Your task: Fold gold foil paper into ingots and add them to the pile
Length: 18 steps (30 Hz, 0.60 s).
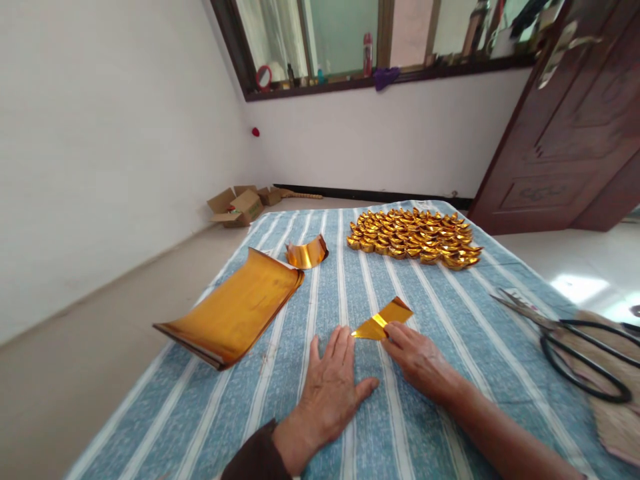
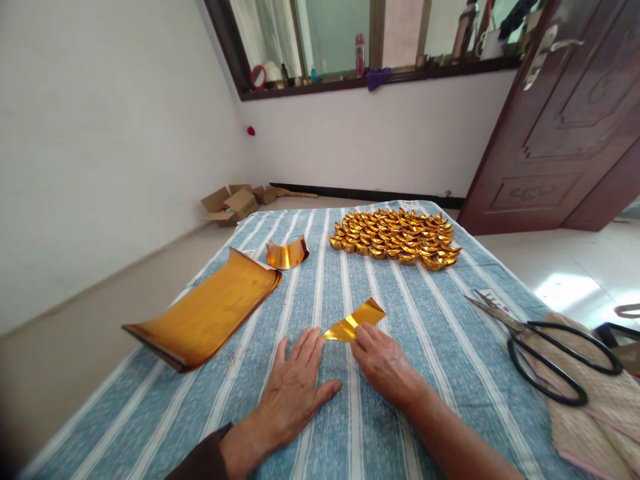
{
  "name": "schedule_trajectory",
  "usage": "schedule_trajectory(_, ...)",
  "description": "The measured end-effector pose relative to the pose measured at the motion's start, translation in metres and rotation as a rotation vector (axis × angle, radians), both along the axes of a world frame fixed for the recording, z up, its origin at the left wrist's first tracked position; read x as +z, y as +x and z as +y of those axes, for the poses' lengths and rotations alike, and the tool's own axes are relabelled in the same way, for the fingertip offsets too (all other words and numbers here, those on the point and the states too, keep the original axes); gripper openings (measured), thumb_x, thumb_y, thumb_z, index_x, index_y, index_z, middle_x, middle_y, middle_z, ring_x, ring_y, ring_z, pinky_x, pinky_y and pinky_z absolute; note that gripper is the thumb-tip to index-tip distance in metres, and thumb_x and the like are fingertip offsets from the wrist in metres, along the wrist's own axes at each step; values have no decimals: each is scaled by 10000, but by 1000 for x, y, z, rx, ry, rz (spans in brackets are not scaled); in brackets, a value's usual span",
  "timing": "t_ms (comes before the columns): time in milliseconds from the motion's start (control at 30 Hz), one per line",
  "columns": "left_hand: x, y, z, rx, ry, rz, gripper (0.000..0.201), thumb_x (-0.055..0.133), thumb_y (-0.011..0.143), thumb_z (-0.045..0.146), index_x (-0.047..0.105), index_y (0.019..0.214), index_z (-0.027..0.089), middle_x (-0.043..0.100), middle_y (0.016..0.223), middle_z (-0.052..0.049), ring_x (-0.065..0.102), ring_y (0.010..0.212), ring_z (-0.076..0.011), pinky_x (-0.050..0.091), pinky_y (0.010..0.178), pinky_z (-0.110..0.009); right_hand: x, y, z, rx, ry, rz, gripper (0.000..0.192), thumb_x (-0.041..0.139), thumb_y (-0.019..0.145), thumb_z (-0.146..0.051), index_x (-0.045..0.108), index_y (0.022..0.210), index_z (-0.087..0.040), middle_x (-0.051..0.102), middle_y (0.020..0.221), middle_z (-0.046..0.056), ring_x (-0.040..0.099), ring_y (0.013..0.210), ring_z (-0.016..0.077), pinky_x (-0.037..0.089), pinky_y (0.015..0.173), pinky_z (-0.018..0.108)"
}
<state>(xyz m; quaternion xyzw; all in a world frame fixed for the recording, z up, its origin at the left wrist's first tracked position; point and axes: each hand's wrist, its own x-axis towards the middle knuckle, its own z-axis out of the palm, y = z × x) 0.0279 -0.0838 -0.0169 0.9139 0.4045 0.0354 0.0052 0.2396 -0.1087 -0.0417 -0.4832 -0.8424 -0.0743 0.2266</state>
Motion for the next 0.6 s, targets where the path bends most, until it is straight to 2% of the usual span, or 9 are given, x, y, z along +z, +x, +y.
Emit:
schedule_trajectory(133,0,0,1,44,20,-11,688,525,880,573,430,1362,92,384,1486,-244,340,1389,-376,273,1070,-667,0,-2,1,-29,50,-16,169,451,944,-116,612,908,-152,575,934,88,515,833,204,479,708,329)
schedule_trajectory(233,4,0,-1,70,66,-65,602,557,877,444,435,1335,74,386,1478,-259,353,1381,-380,298,1070,-645,0,-4,2,-52,68,-13,146,477,932,-117,618,921,-153,571,898,81,505,811,207,459,685,331)
schedule_trajectory(367,8,2,-4,-6,62,-193,485,521,878,257,421,1340,149,481,1427,-190,459,1321,-310,391,1053,-547,1,-12,3,-70,58,-14,134,485,931,-132,616,928,-159,570,873,73,504,800,213,443,672,340)
schedule_trajectory(467,11,8,-2,-55,6,-236,454,506,876,223,441,1322,164,526,1384,-167,499,1284,-283,435,1031,-491,2,-19,4,-64,72,21,152,471,939,-146,621,957,-163,582,876,75,509,809,216,446,685,345)
schedule_trajectory(600,14,16,8,-47,-26,-196,387,460,896,194,477,1282,166,545,1364,-141,494,1285,-262,428,1033,-478,4,-25,3,-29,62,98,201,424,955,-153,625,959,-165,598,872,74,516,805,206,449,702,337)
